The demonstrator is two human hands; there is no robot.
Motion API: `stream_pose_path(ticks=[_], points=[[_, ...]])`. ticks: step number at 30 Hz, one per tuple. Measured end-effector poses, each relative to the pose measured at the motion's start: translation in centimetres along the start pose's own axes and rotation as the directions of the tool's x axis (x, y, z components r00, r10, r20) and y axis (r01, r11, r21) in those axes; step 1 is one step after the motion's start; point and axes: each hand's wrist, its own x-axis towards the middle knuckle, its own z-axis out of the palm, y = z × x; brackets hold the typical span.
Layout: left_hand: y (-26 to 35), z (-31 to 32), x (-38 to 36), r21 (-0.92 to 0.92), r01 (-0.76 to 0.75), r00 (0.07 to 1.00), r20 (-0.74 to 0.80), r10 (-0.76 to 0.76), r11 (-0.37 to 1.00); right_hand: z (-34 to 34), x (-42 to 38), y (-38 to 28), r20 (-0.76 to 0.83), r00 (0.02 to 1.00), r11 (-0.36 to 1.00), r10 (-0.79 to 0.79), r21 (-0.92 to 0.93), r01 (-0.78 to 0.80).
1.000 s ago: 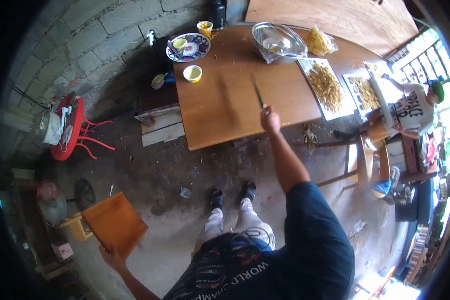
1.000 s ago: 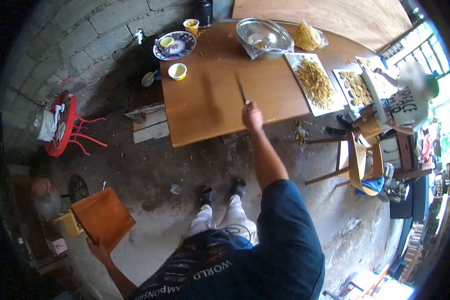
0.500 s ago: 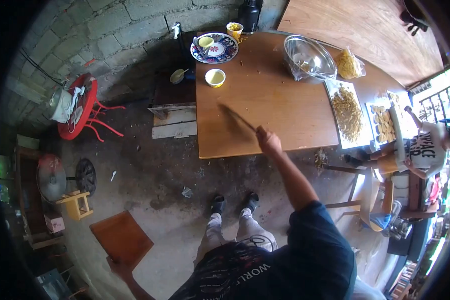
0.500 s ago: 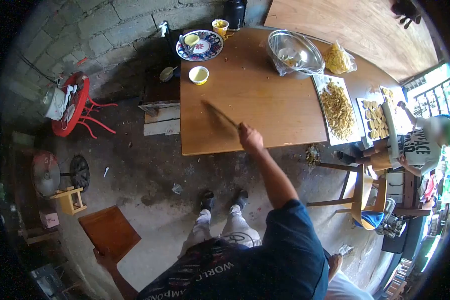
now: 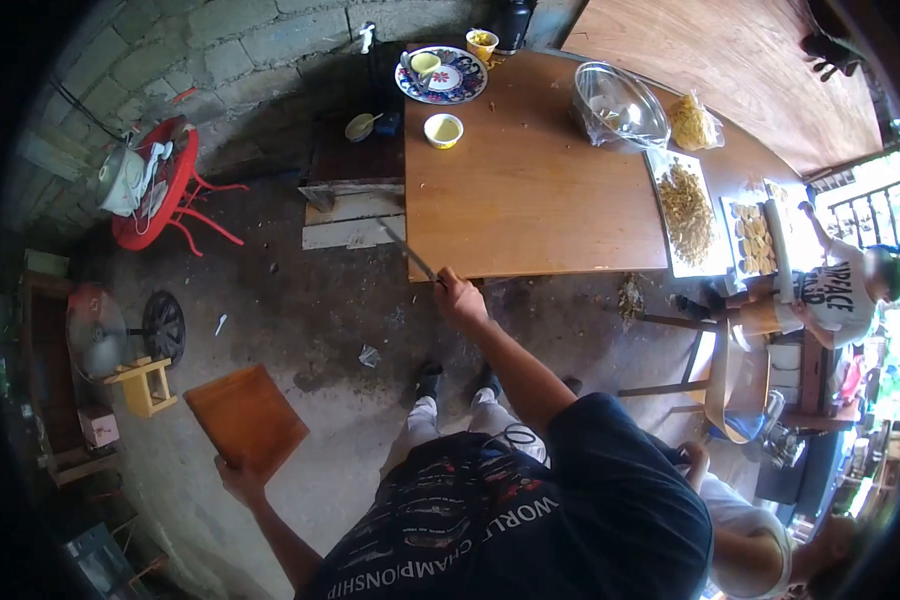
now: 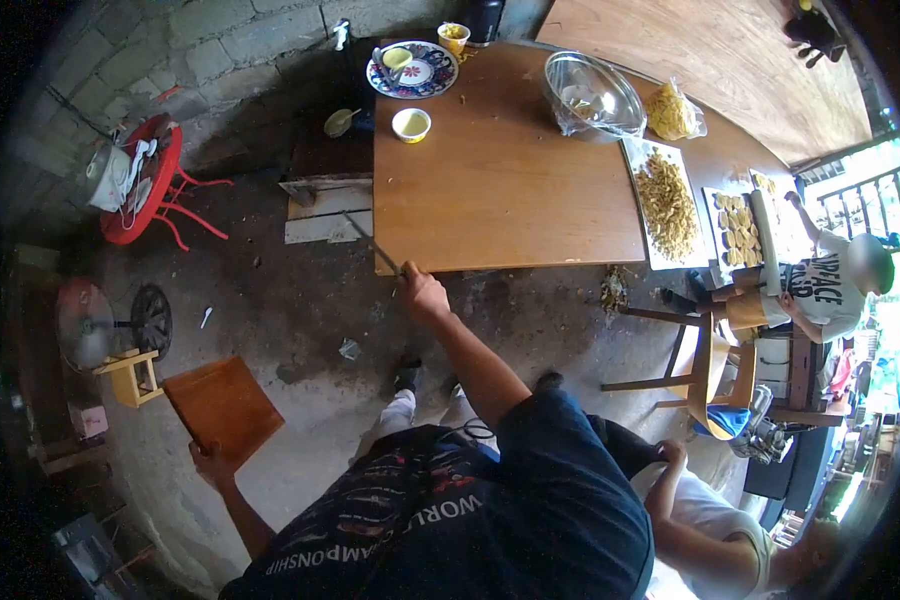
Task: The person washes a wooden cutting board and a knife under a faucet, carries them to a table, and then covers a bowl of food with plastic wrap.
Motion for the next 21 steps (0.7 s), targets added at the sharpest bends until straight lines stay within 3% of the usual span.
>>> stream_pose_path(ticks=[2, 4, 8, 9, 11, 12, 13, 14, 16, 17, 19, 21], points=[[1.3, -1.0, 0.3, -0.007, 0.007, 1.000, 0.027, -0.007, 1.000, 0.2, -1.0, -1.3, 0.015, 1.000, 0.999, -0.023, 0.050, 0.022], [1.6, -1.3, 0.5, -0.029, 0.009, 0.998, 0.060, -0.007, 1.000, -0.6, -1.4, -0.4, -0.234, 0.965, 0.981, 0.116, 0.178, -0.075], [1.5, -1.0, 1.4, -0.020, -0.037, 0.999, -0.013, 0.036, 0.999, -1.1, -0.4, 1.4, -0.356, 0.918, 0.974, 0.173, 0.197, -0.107], [1.6, -1.1, 1.4, -0.003, -0.037, 0.999, -0.023, 0.037, 0.999, -1.2, 0.7, 1.0, -0.355, 0.920, 0.975, 0.168, 0.196, -0.103], [1.4, -1.2, 1.8, -0.006, -0.051, 0.999, -0.010, 0.051, 0.999, -0.9, 3.9, -0.2, -0.192, 0.963, 0.977, 0.189, 0.140, -0.164], [1.4, -1.2, 1.9, -0.011, -0.072, 0.997, 0.009, 0.072, 0.997, 0.4, 5.0, -0.3, -0.142, 0.989, 0.999, 0.030, 0.049, -0.023], [1.8, -1.4, 1.8, -0.011, -0.075, 0.997, 0.015, 0.075, 0.997, 1.1, 5.6, -1.5, -0.020, 1.000, 1.000, -0.004, -0.003, 0.004], [2.5, -1.8, 1.6, 0.000, -0.033, 0.998, 0.050, 0.033, 0.999, 1.6, 5.2, -2.3, -0.026, 1.000, 1.000, 0.000, -0.006, 0.000], [2.2, -1.6, 1.9, 0.009, -0.004, 0.996, 0.089, 0.003, 1.000, -0.1, 2.3, -6.3, 0.044, 0.960, 0.956, -0.275, 0.114, 0.269], [0.7, -1.1, 2.1, -0.004, -0.044, 0.998, 0.049, 0.044, 0.999, -0.3, 1.4, -6.0, 0.035, 0.965, 0.960, -0.262, 0.110, 0.257], [1.4, -1.1, 1.7, -0.022, -0.094, 0.995, 0.026, 0.095, 0.995, -0.6, -0.1, -4.5, -0.039, 0.999, 0.998, 0.024, 0.065, -0.021], [2.0, -2.4, 1.1, -0.012, -0.036, 0.997, 0.063, 0.037, 0.999, -1.8, -1.0, 1.5, -0.289, 0.952, 0.976, 0.103, 0.213, -0.042]])
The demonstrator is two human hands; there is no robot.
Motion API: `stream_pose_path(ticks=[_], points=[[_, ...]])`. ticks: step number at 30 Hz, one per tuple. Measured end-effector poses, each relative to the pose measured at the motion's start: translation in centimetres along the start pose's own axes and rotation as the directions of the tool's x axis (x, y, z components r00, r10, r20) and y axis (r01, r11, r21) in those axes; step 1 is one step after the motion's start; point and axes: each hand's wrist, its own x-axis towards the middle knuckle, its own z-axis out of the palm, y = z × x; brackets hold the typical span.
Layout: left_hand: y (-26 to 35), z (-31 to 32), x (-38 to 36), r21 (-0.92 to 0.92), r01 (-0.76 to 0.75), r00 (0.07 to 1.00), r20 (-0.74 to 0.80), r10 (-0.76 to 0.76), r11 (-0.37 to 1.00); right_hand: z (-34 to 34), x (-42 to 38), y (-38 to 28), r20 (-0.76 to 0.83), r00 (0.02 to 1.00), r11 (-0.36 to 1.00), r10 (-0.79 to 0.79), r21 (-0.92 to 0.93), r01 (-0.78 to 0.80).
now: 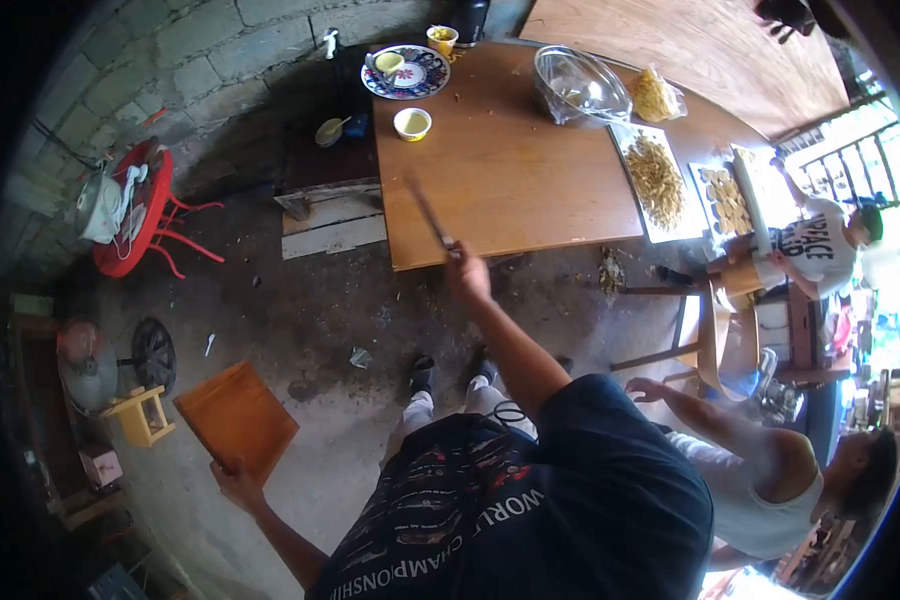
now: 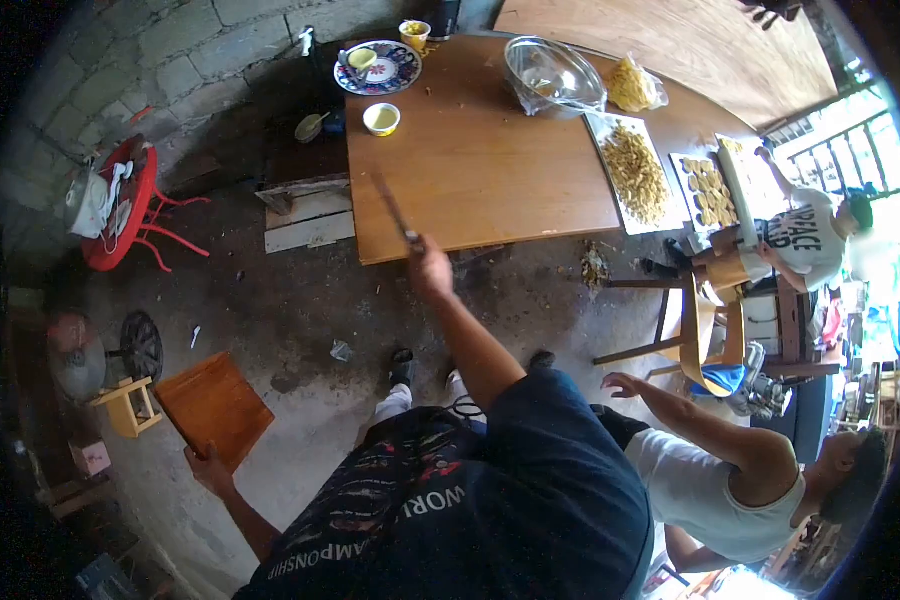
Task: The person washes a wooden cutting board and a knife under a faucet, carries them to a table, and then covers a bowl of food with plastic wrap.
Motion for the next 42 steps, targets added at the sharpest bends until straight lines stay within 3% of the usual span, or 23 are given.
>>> stream_pose_path(ticks=[1, 2, 3, 5, 7, 9, 11, 13, 14, 16, 21, 22, 24, 25, 27, 29, 32, 33, 35, 36, 37, 38, 42], points=[[-0.9, 0.3, 0.2, -0.004, -0.007, 1.000, 0.004, 0.007, 1.000, -1.8, 0.2, 2.5, -0.138, 0.985, 0.994, 0.106, -0.011, -0.108], [-2.5, 0.6, 0.3, 0.012, -0.011, 0.999, -0.044, 0.012, 1.000, -4.3, 0.4, 4.6, -0.268, 0.961, 0.992, 0.065, 0.124, -0.032], [-3.5, 0.6, 0.3, 0.031, -0.012, 0.996, -0.093, 0.015, 0.999, -5.2, 2.0, 10.3, -0.253, 0.951, 0.962, 0.176, 0.247, -0.112], [-3.2, -0.1, -0.1, 0.024, 0.015, 0.998, -0.056, -0.013, 1.000, -9.7, 1.1, 11.4, -0.315, 0.899, 0.951, 0.305, 0.044, -0.307], [-3.3, -0.3, -0.6, 0.015, 0.044, 0.999, -0.022, -0.044, 0.999, -9.2, 0.1, 13.7, -0.316, 0.895, 0.936, 0.315, -0.051, -0.348], [-3.9, 0.1, -0.6, 0.064, 0.007, 0.998, -0.057, -0.004, 0.998, -5.8, -1.4, 13.0, -0.202, 0.939, 0.960, 0.280, 0.069, -0.272], [-5.0, 1.2, -0.5, 0.083, -0.013, 0.994, -0.108, 0.021, 0.996, -2.2, -2.5, 8.4, 0.070, 0.996, 0.992, 0.046, -0.122, -0.037], [-5.2, 0.7, -1.4, 0.119, -0.024, 0.987, -0.154, 0.042, 0.993, -1.7, -3.7, -1.0, 0.272, 0.953, 0.980, -0.136, -0.107, 0.171], [-4.1, 0.2, -1.9, 0.066, -0.014, 0.994, -0.109, 0.021, 0.998, -0.6, -3.3, -1.0, 0.285, 0.948, 0.980, -0.140, -0.096, 0.173], [-4.0, -0.7, -2.8, 0.011, 0.010, 0.996, -0.088, -0.009, 1.000, 2.6, -0.9, -1.0, 0.080, 0.997, 1.000, -0.016, 0.024, 0.014], [-4.0, -2.0, -5.1, 0.004, 0.035, 0.989, -0.145, -0.034, 0.999, 4.1, 5.7, 0.0, -0.134, 0.973, 0.973, 0.188, -0.107, -0.202], [-4.4, -2.2, -5.1, 0.004, 0.042, 0.987, -0.155, -0.041, 0.999, 5.9, 6.6, 0.5, -0.126, 0.976, 0.976, 0.180, -0.104, -0.194], [-5.4, -2.2, -5.5, -0.017, 0.059, 0.993, -0.101, -0.061, 0.998, 10.1, 7.8, 2.3, 0.179, 0.978, 0.902, -0.112, -0.396, 0.175], [-5.8, -2.1, -5.6, -0.016, 0.063, 0.993, -0.101, -0.064, 0.998, 9.5, 6.8, 0.1, 0.182, 0.977, 0.901, -0.113, -0.396, 0.178], [-6.6, -1.9, -5.9, -0.010, 0.108, 0.988, -0.111, -0.109, 0.994, 8.0, 4.1, -3.9, 0.363, 0.878, 0.915, -0.311, -0.135, 0.380], [-5.9, -2.6, -6.6, 0.010, 0.125, 0.987, -0.103, -0.123, 0.992, 7.7, 3.6, -4.4, 0.272, 0.916, 0.947, -0.295, -0.045, 0.318], [-8.0, -2.5, -6.7, 0.022, 0.134, 0.986, -0.103, -0.131, 0.991, 6.5, 4.2, -3.3, -0.023, 0.996, 0.994, 0.086, -0.067, -0.087], [-8.8, -2.4, -6.7, 0.011, 0.126, 0.986, -0.108, -0.124, 0.992, 7.3, 3.9, -2.0, -0.024, 0.996, 0.994, 0.086, -0.072, -0.088], [-7.3, -3.0, -7.0, 0.017, 0.148, 0.984, -0.101, -0.145, 0.989, 9.6, 3.5, 2.0, 0.135, 0.966, 0.846, -0.221, -0.466, 0.259], [-6.7, -3.1, -7.0, 0.025, 0.166, 0.982, -0.099, -0.163, 0.986, 8.4, 2.3, -0.5, 0.361, 0.932, 0.958, -0.029, -0.257, 0.130], [-6.7, -2.9, -6.9, 0.020, 0.163, 0.982, -0.095, -0.161, 0.986, 5.0, -1.1, -5.4, 0.480, 0.874, 0.912, -0.073, -0.323, 0.254], [-6.8, -2.8, -6.8, 0.025, 0.161, 0.981, -0.118, -0.157, 0.987, 5.8, -2.2, -5.1, 0.560, 0.810, 0.872, -0.174, -0.294, 0.391], [-8.5, -1.3, -5.3, -0.003, 0.059, 0.985, -0.165, -0.059, 0.998, 6.8, -7.9, -7.9, 0.357, 0.890, 0.935, -0.285, -0.100, 0.340]])
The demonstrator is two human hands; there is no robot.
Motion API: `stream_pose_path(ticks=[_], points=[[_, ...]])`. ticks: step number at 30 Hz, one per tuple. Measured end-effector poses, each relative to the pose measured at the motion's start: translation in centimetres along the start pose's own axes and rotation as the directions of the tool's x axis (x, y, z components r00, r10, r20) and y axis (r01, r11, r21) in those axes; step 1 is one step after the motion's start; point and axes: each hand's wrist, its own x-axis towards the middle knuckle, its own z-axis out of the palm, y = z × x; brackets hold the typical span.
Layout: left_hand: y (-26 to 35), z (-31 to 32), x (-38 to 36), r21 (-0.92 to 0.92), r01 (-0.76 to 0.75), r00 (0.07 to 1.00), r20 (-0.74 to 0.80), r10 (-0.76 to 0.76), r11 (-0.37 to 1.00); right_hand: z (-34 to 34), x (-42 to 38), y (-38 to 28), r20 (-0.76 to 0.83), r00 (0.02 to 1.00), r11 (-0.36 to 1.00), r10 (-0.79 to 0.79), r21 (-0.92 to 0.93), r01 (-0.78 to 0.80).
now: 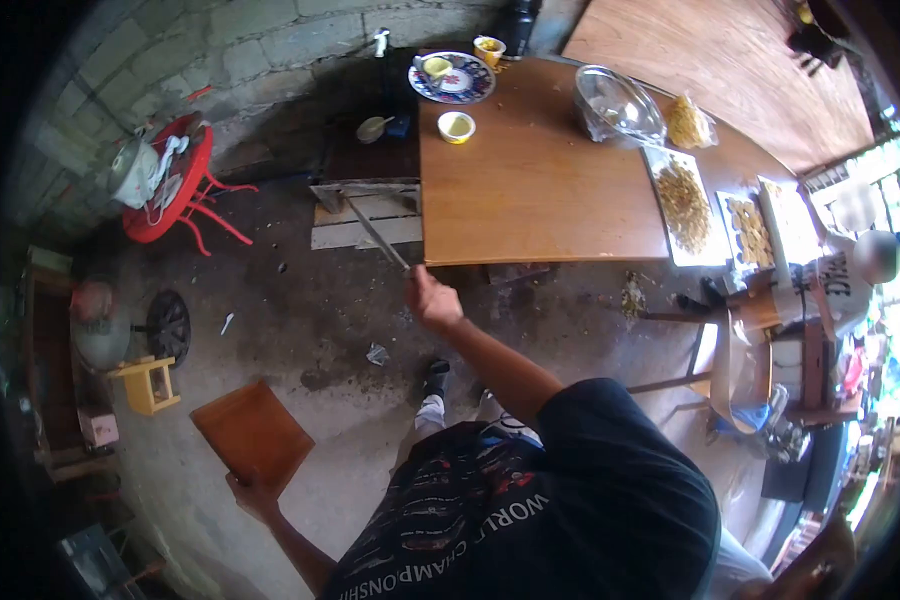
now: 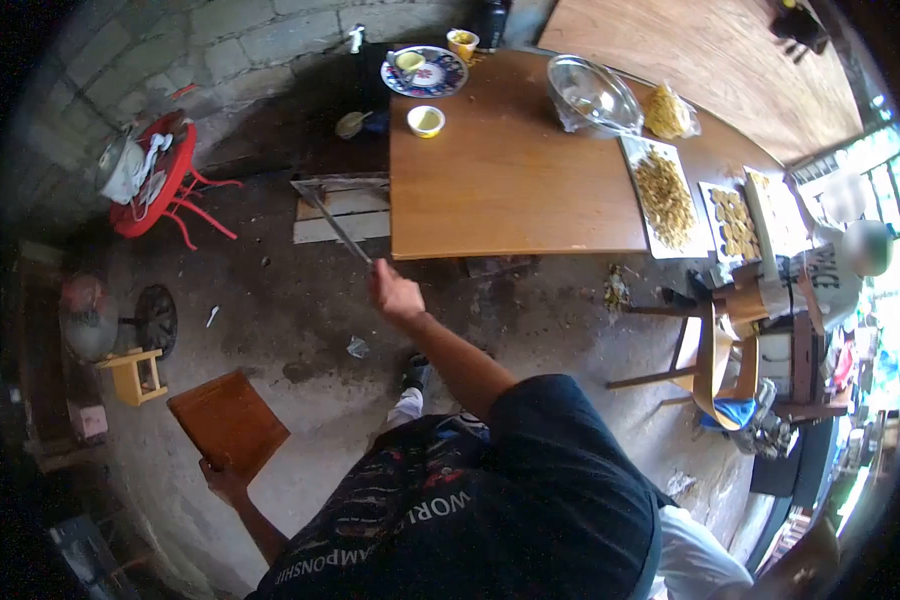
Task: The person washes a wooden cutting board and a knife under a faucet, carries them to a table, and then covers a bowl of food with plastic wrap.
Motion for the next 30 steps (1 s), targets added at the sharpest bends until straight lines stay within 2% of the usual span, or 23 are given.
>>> stream_pose_path(ticks=[1, 2, 3, 5, 6, 8, 10, 12, 13, 15, 17, 19, 20, 22, 24, 25, 27, 29, 30], points=[[0.3, 0.1, 0.2, -0.002, -0.017, 1.000, 0.020, 0.017, 1.000, 1.5, -0.4, 0.8, 0.052, 0.999, 0.999, -0.011, -0.032, 0.013], [0.9, 0.1, 0.5, 0.025, -0.001, 0.999, 0.049, -0.001, 1.000, 2.2, 0.0, 0.8, 0.190, 0.976, 0.983, 0.109, -0.165, -0.078], [1.6, 0.2, 1.2, 0.050, 0.012, 0.997, 0.071, -0.016, 0.999, 2.0, -0.9, 0.9, 0.172, 0.978, 0.982, 0.120, -0.165, -0.092], [2.1, 0.4, 2.0, 0.062, -0.035, 0.997, 0.069, 0.031, 0.997, 1.8, -2.9, 0.2, 0.054, 0.995, 0.992, -0.085, -0.087, 0.089], [2.5, 1.0, 1.9, 0.080, -0.057, 0.996, 0.073, 0.051, 0.995, 0.9, -3.0, 0.0, 0.020, 0.997, 0.993, -0.068, -0.099, 0.069], [3.9, 1.4, 2.1, 0.071, -0.090, 0.994, 0.067, 0.085, 0.993, -1.0, -4.5, 0.2, 0.290, 0.949, 0.984, 0.126, -0.160, -0.082], [2.5, 2.6, 4.0, 0.052, -0.119, 0.992, 0.048, 0.117, 0.991, -2.8, -6.4, 1.5, 0.243, 0.953, 0.978, 0.184, -0.146, -0.151], [-2.2, 4.6, 8.3, -0.206, 0.024, 0.991, 0.134, 0.004, 0.978, -4.1, -8.1, 2.8, 0.197, 0.956, 0.976, 0.216, -0.077, -0.204], [-0.2, 4.1, 7.8, -0.220, 0.014, 0.990, 0.141, 0.018, 0.975, -5.3, -9.0, 3.4, 0.179, 0.958, 0.974, 0.223, -0.082, -0.211], [3.3, 1.6, 7.0, -0.508, 0.089, 0.990, 0.136, -0.022, 0.857, -7.8, -11.0, 4.4, 0.123, 0.954, 0.962, 0.272, -0.054, -0.267], [4.9, 0.9, 8.6, -0.502, 0.066, 0.984, 0.178, 0.028, 0.862, -9.8, -12.7, 6.4, 0.063, 0.948, 0.949, 0.313, -0.043, -0.311], [9.5, -0.4, 8.9, -0.751, -0.034, 0.973, 0.127, 0.194, 0.660, -11.7, -14.7, 8.0, 0.011, 0.935, 0.935, 0.355, -0.030, -0.354], [10.9, -1.0, 9.3, -0.754, -0.034, 0.971, 0.131, 0.201, 0.656, -12.8, -15.6, 8.6, -0.055, 0.926, 0.928, 0.373, 0.002, -0.374], [13.7, -2.3, 10.3, -0.699, -0.168, 0.948, 0.078, 0.307, 0.695, -14.7, -17.0, 9.9, -0.128, 0.909, 0.918, 0.396, 0.036, -0.395], [17.0, -3.9, 9.8, -0.710, -0.164, 0.946, 0.084, 0.314, 0.684, -16.0, -17.8, 10.8, -0.239, 0.881, 0.912, 0.408, 0.050, -0.408], [18.2, -4.4, 9.5, -0.721, -0.158, 0.946, 0.086, 0.313, 0.674, -16.5, -17.7, 10.8, -0.241, 0.882, 0.912, 0.406, 0.049, -0.406], [19.6, -4.6, 9.5, -0.720, -0.160, 0.948, 0.078, 0.308, 0.676, -17.6, -17.7, 11.0, -0.331, 0.893, 0.949, 0.305, 0.023, -0.316], [20.1, -3.9, 9.8, -0.721, -0.160, 0.951, 0.070, 0.300, 0.674, -19.3, -16.7, 8.9, -0.301, 0.892, 0.938, 0.337, 0.020, -0.347], [19.4, -3.1, 10.4, -0.668, -0.218, 0.945, 0.039, 0.325, 0.711, -19.9, -16.1, 8.1, -0.323, 0.901, 0.955, 0.288, 0.027, -0.295]])
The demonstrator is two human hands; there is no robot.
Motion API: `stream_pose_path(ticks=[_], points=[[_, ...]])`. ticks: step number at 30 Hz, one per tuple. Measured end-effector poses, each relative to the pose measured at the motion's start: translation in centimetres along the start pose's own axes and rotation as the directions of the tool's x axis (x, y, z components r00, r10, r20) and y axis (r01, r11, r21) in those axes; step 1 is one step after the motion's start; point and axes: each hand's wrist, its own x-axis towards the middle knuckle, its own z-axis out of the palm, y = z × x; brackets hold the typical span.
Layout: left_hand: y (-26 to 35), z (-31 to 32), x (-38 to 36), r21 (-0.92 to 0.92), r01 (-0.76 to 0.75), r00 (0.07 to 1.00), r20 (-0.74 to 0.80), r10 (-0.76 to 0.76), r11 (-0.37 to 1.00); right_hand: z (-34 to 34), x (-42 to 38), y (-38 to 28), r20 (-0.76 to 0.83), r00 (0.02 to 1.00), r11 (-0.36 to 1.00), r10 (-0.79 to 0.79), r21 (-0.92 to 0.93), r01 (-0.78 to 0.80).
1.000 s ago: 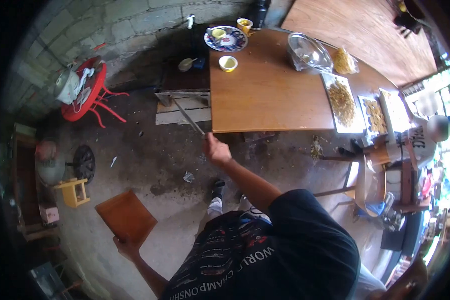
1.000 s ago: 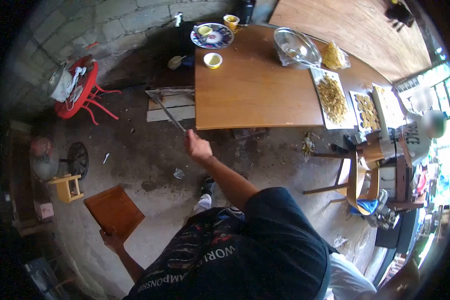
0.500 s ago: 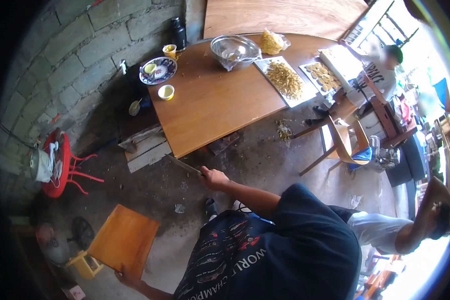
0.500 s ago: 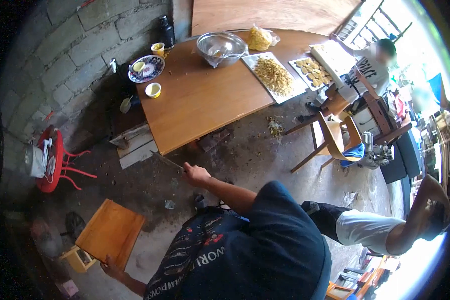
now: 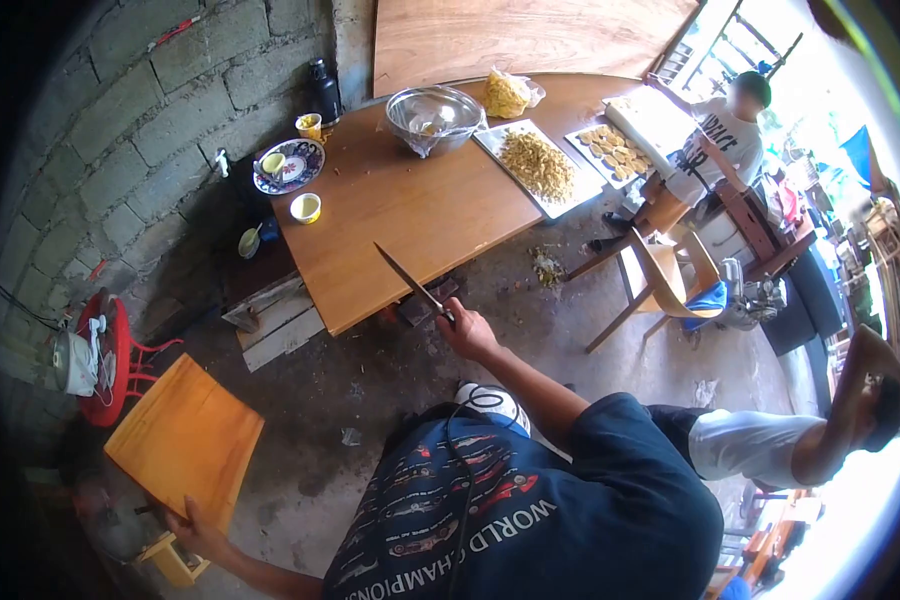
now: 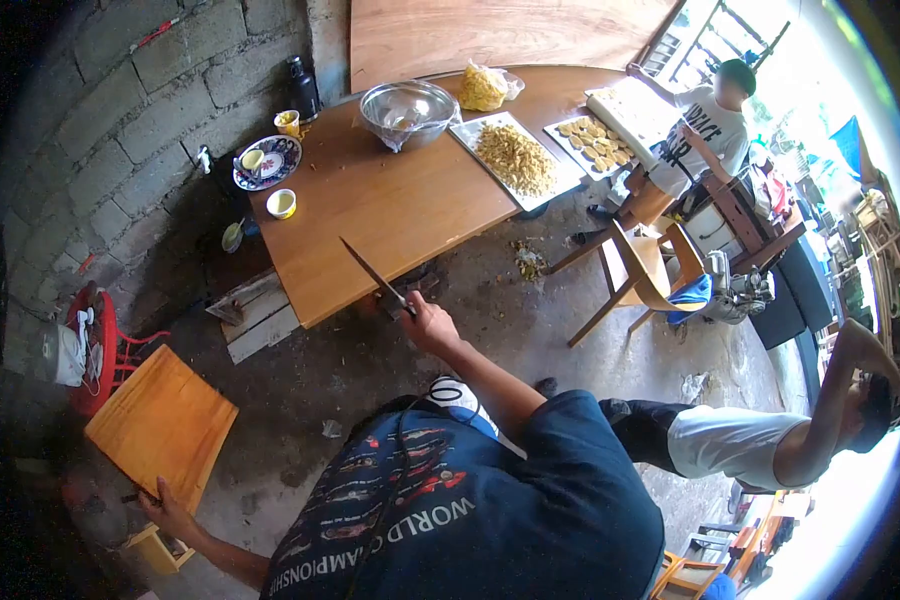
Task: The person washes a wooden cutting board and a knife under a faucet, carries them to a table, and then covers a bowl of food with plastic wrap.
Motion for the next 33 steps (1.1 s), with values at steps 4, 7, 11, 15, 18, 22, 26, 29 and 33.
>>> stream_pose_path(ticks=[4, 7, 11, 15, 18, 22, 26, 29, 33], points=[[-2.8, 0.4, -0.1, 0.465, -0.075, 0.990, -0.075, 0.123, 0.882, -0.6, 2.2, 0.2, -0.006, 0.998, 0.998, -0.065, -0.007, 0.065], [-2.4, 0.1, -1.9, 0.451, 0.021, 1.000, -0.012, -0.018, 0.892, -2.0, 3.6, 2.8, -0.070, 0.997, 1.000, 0.029, -0.002, -0.029], [-8.7, -1.3, -2.4, 0.539, -0.067, 0.990, -0.069, 0.123, 0.840, -6.1, 9.8, 27.5, -0.397, 0.911, 0.882, -0.109, -0.462, -0.096], [-8.2, -0.1, -4.1, 0.511, 0.082, 0.993, -0.112, -0.028, 0.856, -20.4, 7.0, 25.3, -0.504, 0.766, 0.757, 0.399, -0.290, -0.586], [-7.9, 0.8, -5.4, 0.564, 0.147, 0.987, -0.144, -0.079, 0.812, -23.9, 7.9, 35.2, -0.309, 0.769, 0.682, 0.560, -0.355, -0.640], [-4.7, 4.9, -7.2, 0.632, 0.187, 0.980, -0.168, -0.103, 0.752, -26.3, 11.7, 40.5, -0.394, 0.678, 0.670, 0.620, -0.184, -0.719], [-2.5, 8.8, -8.6, 0.703, 0.283, 0.959, -0.230, -0.168, 0.653, -33.1, 19.1, 35.8, -0.252, 0.840, 0.663, 0.480, -0.524, -0.536], [0.1, 12.1, -10.9, 0.711, 0.213, 0.960, -0.278, -0.010, 0.670, -39.4, 29.3, 47.3, -0.184, 0.939, 0.645, 0.292, -0.687, -0.335], [6.0, 15.1, -12.7, 0.695, 0.233, 0.958, -0.283, -0.040, 0.680, -52.6, 40.8, 41.4, 0.070, 0.935, 0.418, 0.348, -0.904, -0.088]])
